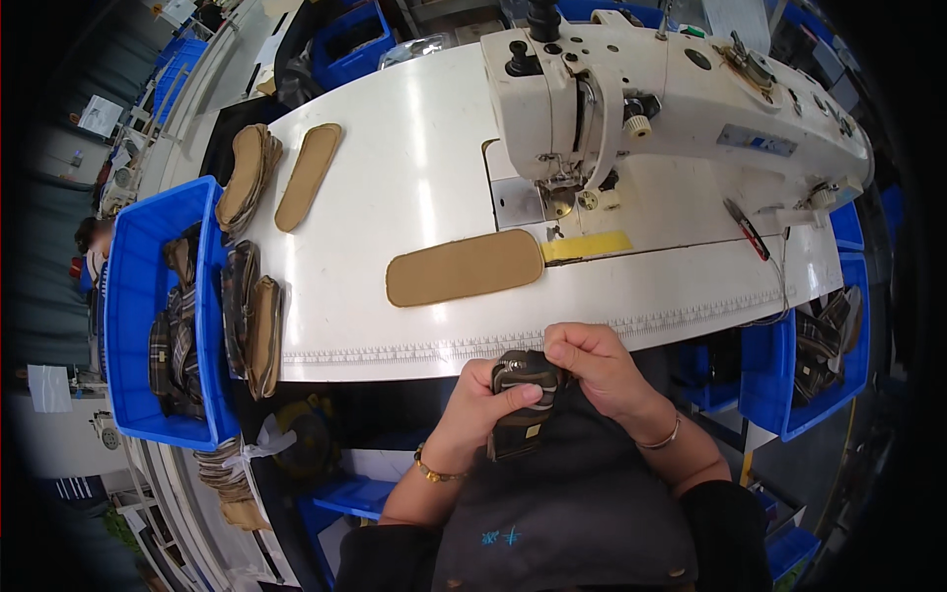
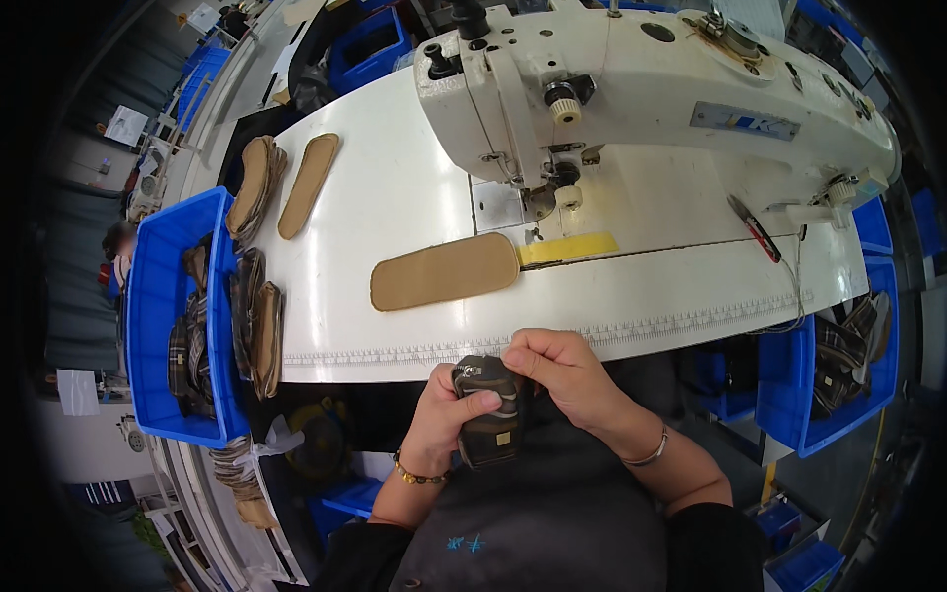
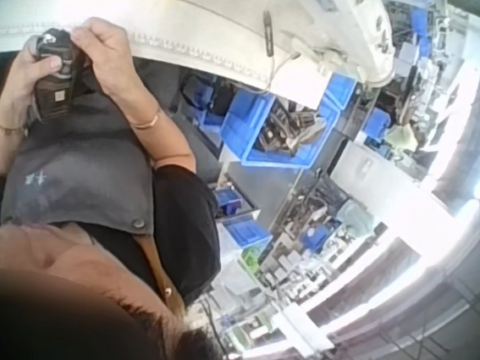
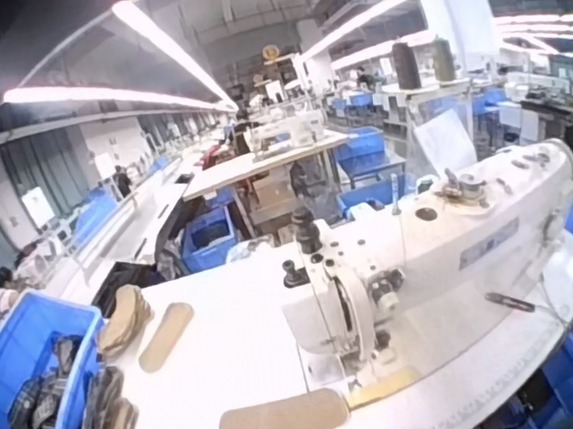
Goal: Using an industrial sewing machine to sew a plaid fabric upper onto a shoe component.
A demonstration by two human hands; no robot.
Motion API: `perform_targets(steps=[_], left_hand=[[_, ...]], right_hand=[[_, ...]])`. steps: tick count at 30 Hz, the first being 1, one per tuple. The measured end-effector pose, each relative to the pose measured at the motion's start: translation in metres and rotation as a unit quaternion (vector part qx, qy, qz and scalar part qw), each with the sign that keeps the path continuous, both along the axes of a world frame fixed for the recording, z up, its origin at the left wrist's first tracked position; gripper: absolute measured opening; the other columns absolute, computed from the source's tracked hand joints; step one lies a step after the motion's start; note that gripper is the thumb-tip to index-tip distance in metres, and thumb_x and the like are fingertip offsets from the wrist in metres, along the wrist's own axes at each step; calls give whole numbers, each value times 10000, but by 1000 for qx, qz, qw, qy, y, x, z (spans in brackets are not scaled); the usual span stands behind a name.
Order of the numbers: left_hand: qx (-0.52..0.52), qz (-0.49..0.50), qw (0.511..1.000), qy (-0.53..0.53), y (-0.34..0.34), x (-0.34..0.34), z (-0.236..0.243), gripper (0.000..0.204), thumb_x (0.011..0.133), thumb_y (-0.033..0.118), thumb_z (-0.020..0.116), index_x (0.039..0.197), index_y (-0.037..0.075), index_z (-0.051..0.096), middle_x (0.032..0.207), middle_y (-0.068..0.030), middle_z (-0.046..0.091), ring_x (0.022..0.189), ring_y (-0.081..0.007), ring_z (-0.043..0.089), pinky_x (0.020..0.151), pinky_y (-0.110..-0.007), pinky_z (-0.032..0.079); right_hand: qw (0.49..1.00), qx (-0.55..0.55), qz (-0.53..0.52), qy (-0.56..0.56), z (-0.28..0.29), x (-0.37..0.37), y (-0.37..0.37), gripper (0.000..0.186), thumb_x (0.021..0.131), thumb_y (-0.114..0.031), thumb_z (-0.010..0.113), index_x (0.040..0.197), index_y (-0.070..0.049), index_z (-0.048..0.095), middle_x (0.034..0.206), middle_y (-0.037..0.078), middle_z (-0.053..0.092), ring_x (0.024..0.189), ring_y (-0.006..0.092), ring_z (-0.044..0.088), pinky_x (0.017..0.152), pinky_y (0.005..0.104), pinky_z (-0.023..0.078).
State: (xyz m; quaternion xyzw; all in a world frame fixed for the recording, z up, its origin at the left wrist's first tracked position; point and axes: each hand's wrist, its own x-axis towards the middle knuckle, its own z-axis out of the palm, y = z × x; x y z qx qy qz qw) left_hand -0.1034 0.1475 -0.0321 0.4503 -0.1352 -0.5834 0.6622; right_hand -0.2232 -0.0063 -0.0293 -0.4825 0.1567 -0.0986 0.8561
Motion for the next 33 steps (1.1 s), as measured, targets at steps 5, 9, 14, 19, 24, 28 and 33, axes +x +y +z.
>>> perform_targets(steps=[5,9,14,19,24,28,33], left_hand=[[-66,-46,997,-16,0,7,-5,160,846,50,752,987,-19,723,922,-90,727,801,-137,681,741,-271,561],[42,9,999,-4,-8,-7,8,165,856,79,767,983,-18,728,916,-31,693,819,-102,626,748,-235,502],[-51,27,992,-116,-5,-17,-9,141,856,75,769,961,-10,728,901,-6,614,835,-96,565,776,-240,468],[-6,61,997,-50,-7,-27,5,120,877,66,749,958,-17,717,902,-17,669,798,-90,621,725,-223,509],[9,41,999,4,-2,-25,3,143,886,52,735,1002,-27,711,903,-58,716,774,-99,657,699,-231,539],[-12,32,998,50,-2,-27,-1,142,885,33,728,1016,-22,716,897,-59,723,777,-103,664,703,-231,543],[-39,-2,999,13,-1,-16,-9,123,874,14,732,990,-25,731,881,-56,728,779,-100,664,706,-222,536]], right_hand=[[999,6,18,-45,-2,3,3,247,1010,-172,574,796,-50,595,765,-57,524,746,40,443,697,213,376],[1000,-9,-14,-4,-3,4,-8,267,1009,-175,575,773,-50,576,761,-61,500,754,37,426,702,222,366],[998,35,50,-13,7,3,-9,289,983,-184,634,728,-62,575,685,-70,531,649,5,427,585,195,362],[999,32,14,18,7,6,-4,323,934,-148,702,656,-78,553,631,-71,519,594,-3,409,516,189,328],[999,12,-9,41,2,9,0,367,918,-136,720,613,-87,521,609,-76,504,587,-8,399,507,189,319],[999,31,-7,37,5,10,1,371,922,-131,711,609,-88,516,607,-75,504,580,-8,396,500,193,313],[997,68,4,23,7,11,4,354,924,-130,706,614,-83,542,603,-73,511,570,-7,397,493,196,318]])
